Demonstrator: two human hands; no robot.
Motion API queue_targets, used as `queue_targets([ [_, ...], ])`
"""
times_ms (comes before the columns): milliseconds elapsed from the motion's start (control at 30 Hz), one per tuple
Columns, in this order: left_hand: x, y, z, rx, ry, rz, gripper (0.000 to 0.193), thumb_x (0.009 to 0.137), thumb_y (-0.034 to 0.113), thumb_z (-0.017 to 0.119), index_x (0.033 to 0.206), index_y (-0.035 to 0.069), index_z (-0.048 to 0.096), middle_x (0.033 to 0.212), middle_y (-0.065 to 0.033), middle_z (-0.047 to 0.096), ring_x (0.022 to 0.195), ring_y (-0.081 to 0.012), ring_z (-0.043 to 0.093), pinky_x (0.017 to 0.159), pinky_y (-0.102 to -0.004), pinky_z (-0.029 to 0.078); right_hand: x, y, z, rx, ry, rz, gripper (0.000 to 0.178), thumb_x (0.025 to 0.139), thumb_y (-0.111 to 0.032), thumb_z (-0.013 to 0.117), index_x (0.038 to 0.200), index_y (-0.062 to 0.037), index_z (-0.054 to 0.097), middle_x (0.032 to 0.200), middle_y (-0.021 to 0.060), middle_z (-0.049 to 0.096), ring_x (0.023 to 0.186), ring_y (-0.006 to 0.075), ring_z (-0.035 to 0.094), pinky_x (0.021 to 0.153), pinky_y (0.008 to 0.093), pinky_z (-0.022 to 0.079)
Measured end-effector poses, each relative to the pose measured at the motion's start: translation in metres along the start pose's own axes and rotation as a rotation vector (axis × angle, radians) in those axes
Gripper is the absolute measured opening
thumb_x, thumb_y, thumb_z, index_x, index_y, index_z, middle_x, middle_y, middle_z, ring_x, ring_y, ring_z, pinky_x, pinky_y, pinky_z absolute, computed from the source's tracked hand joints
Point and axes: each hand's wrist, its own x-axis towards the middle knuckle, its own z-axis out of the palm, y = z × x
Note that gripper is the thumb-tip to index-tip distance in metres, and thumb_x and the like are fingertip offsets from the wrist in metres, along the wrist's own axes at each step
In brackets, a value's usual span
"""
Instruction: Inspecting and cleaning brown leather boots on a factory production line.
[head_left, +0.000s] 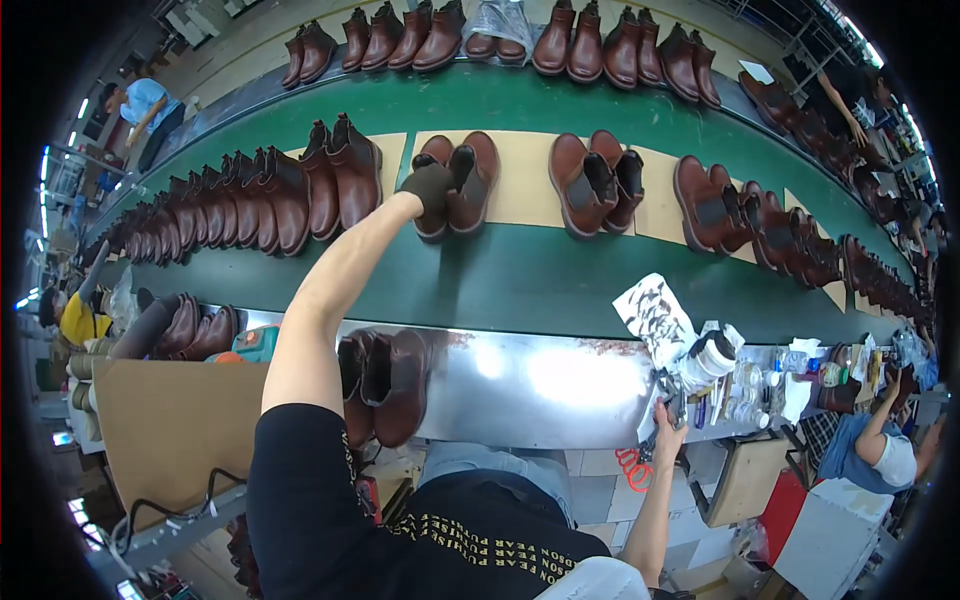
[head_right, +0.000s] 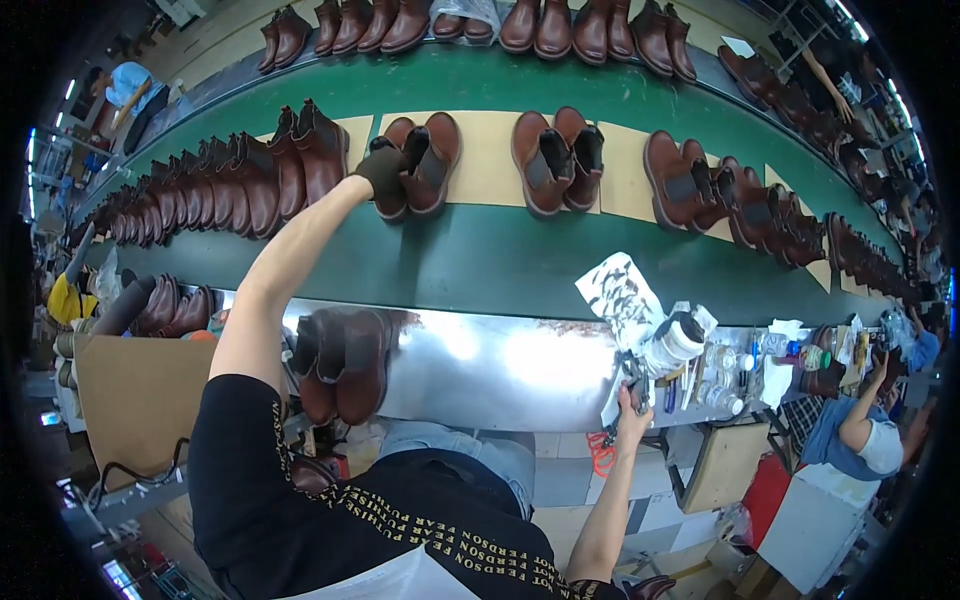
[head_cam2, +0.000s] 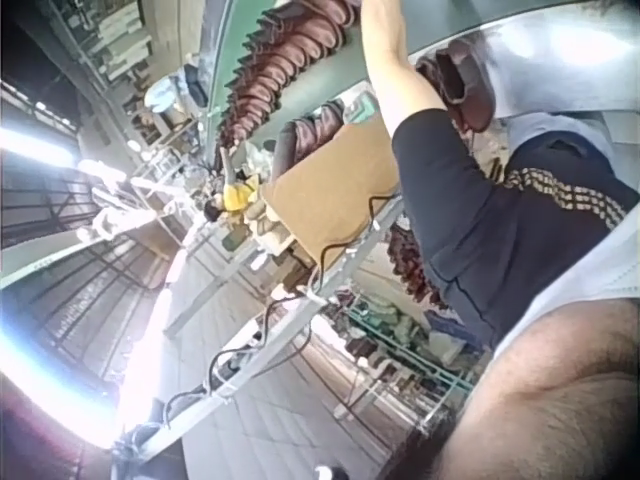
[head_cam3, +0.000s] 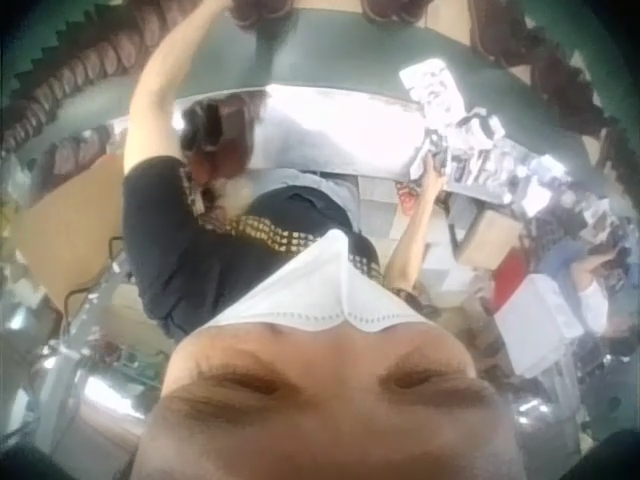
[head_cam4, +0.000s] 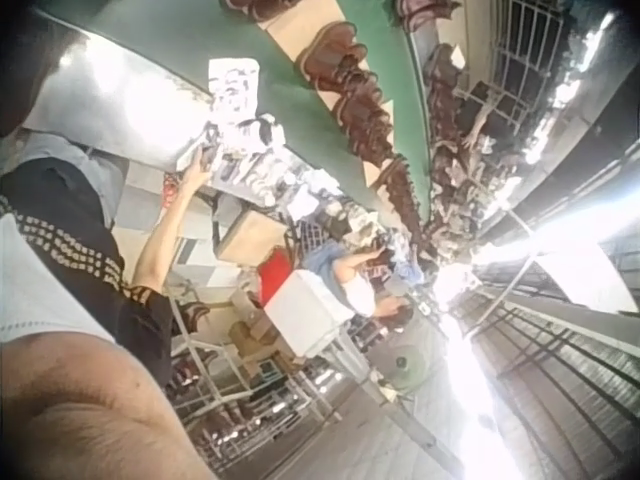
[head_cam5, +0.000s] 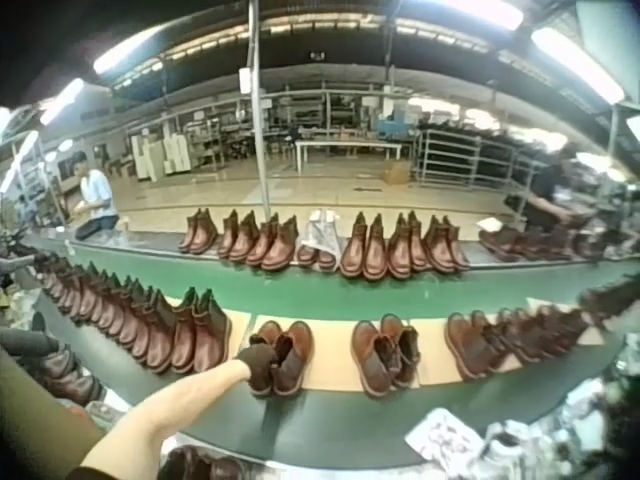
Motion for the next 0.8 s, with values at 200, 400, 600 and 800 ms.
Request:
queue_targets([
  [200,-0.084,0.134,-0.044,0.035,-0.147,0.056,0.017,0.067,0.022,0.06,0.067,0.006,0.067,0.072,-0.0165,0.065,0.071,-0.035,0.064,0.066,-0.0441,0.049,-0.012,0.004,-0.018,-0.537,0.269,-0.213,0.038,0.077,-0.014,0.072,0.105,0.0068,0.058,0.094,0.0117,0.064,0.083,0.0211,0.059,0.077,0.0322,0.046],
  [400,-0.175,0.279,0.027,-0.149,0.186,0.183,0.014,0.067,0.017,0.06,0.063,0.005,0.065,0.061,-0.0127,0.061,0.054,-0.0285,0.061,0.056,-0.0437,0.047,-0.045,-0.079,0.055,-0.355,-0.31,-0.608,0.042,0.095,-0.017,0.041,0.134,-0.001,0.04,0.136,0.0142,0.043,0.128,0.0277,0.036,0.108,0.0368,0.024],
  [600,-0.235,0.242,0.033,-1.061,0.416,-0.336,0.023,0.076,0.009,0.065,0.099,0.004,0.063,0.088,-0.0085,0.065,0.086,-0.0191,0.061,0.082,-0.031,0.046,-0.046,-0.09,0.123,-0.114,-0.692,-0.13,0.062,0.097,-0.05,0.022,0.126,-0.0039,0.052,0.137,0.0106,0.044,0.128,0.0234,0.038,0.105,0.0417,0.029],
  [800,-0.206,0.223,0.132,-1.978,0.018,-1.019,0.074,0.086,0.068,0.031,0.123,0.006,0.048,0.077,-0.0051,0.061,0.071,-0.0132,0.054,0.067,-0.0284,0.038,-0.024,-0.041,0.138,-0.343,-0.528,0.004,0.069,0.093,-0.055,0.034,0.117,0.0064,0.054,0.109,0.0203,0.06,0.102,0.025,0.055,0.09,0.033,0.04],
])
